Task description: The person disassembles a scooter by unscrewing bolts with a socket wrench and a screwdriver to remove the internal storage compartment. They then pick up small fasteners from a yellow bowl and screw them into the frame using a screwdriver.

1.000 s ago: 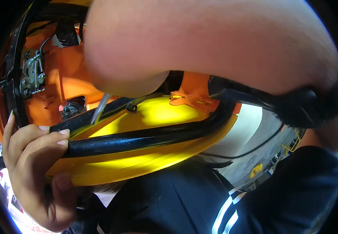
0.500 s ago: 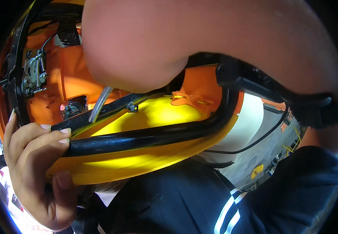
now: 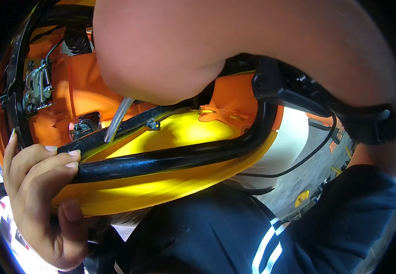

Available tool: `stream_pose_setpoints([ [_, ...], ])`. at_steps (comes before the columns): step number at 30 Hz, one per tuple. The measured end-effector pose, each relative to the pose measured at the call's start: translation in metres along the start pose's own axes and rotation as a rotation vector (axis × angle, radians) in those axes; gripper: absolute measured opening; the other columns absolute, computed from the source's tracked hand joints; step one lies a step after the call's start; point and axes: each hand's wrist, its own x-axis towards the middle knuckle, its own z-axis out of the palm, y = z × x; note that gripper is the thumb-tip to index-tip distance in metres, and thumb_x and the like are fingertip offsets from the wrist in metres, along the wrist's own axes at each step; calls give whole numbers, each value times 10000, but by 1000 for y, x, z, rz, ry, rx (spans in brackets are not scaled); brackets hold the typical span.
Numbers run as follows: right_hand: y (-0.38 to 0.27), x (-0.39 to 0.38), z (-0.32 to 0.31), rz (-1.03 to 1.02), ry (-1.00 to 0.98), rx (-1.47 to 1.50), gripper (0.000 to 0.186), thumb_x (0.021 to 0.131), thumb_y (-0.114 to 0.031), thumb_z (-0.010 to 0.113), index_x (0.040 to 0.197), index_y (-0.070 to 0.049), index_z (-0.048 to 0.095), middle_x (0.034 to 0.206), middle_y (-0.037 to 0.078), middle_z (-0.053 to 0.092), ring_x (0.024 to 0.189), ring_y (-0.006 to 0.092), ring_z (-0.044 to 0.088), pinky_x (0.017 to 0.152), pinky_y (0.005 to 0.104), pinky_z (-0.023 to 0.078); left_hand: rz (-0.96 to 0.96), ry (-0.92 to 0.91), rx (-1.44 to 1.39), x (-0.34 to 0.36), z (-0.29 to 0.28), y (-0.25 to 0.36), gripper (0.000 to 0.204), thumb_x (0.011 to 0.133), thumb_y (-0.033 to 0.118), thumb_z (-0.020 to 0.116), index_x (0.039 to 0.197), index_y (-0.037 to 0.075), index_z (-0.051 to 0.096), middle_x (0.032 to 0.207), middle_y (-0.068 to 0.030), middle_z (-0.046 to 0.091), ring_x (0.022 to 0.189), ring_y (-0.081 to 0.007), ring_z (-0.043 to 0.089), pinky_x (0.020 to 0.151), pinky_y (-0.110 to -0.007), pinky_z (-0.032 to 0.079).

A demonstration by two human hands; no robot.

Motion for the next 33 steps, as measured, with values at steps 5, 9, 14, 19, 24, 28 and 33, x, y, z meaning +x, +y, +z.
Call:
stream_pose_setpoints([
  [5,0,-1,1,3,-1,-20,240,894,-141,549,1059,-16,671,933,140,681,848,275,651,767,390,546,0,-7,9,-2,-6,2,379,919,361,501,931,6,635,946,-106,688,919,-299,599,1116,-569,270],
  [9,3,0,3,-4,3,-41,239,897,-145,551,1059,-20,674,932,137,682,845,274,651,763,392,546,-10,-18,20,-2,-10,2,385,923,366,499,932,6,634,947,-105,688,919,-298,599,1117,-569,269],
  [14,14,1,13,35,-41,-19,238,899,-150,553,1059,-25,677,930,134,683,842,273,651,759,395,546,46,-16,-11,7,-6,-1,393,928,373,495,933,5,634,948,-105,688,920,-297,598,1118,-568,268],
  [19,9,12,2,-56,-1,-105,236,902,-155,555,1059,-30,680,928,130,684,839,272,651,755,397,545,-63,-65,30,-12,-21,5,399,932,378,492,934,5,633,949,-104,688,921,-296,598,1119,-568,267],
  [24,25,1,20,46,-34,-109,235,905,-160,557,1059,-35,683,927,126,686,836,272,651,751,399,545,15,48,42,-1,-5,1,427,929,426,496,942,23,636,942,-86,692,924,-278,603,1120,-556,265],
  [28,26,-2,19,15,-24,-129,234,908,-164,558,1059,-39,685,926,123,687,833,271,650,748,401,545,258,240,-21,-7,12,-34,345,823,376,631,937,55,686,929,-60,708,918,-255,626,1084,-514,294],
  [33,33,-4,29,29,-32,-141,232,910,-169,560,1059,-44,689,924,120,688,830,270,650,744,404,544,271,681,-350,1,62,-24,316,768,340,698,930,68,714,918,-46,718,914,-241,638,1069,-489,307],
])
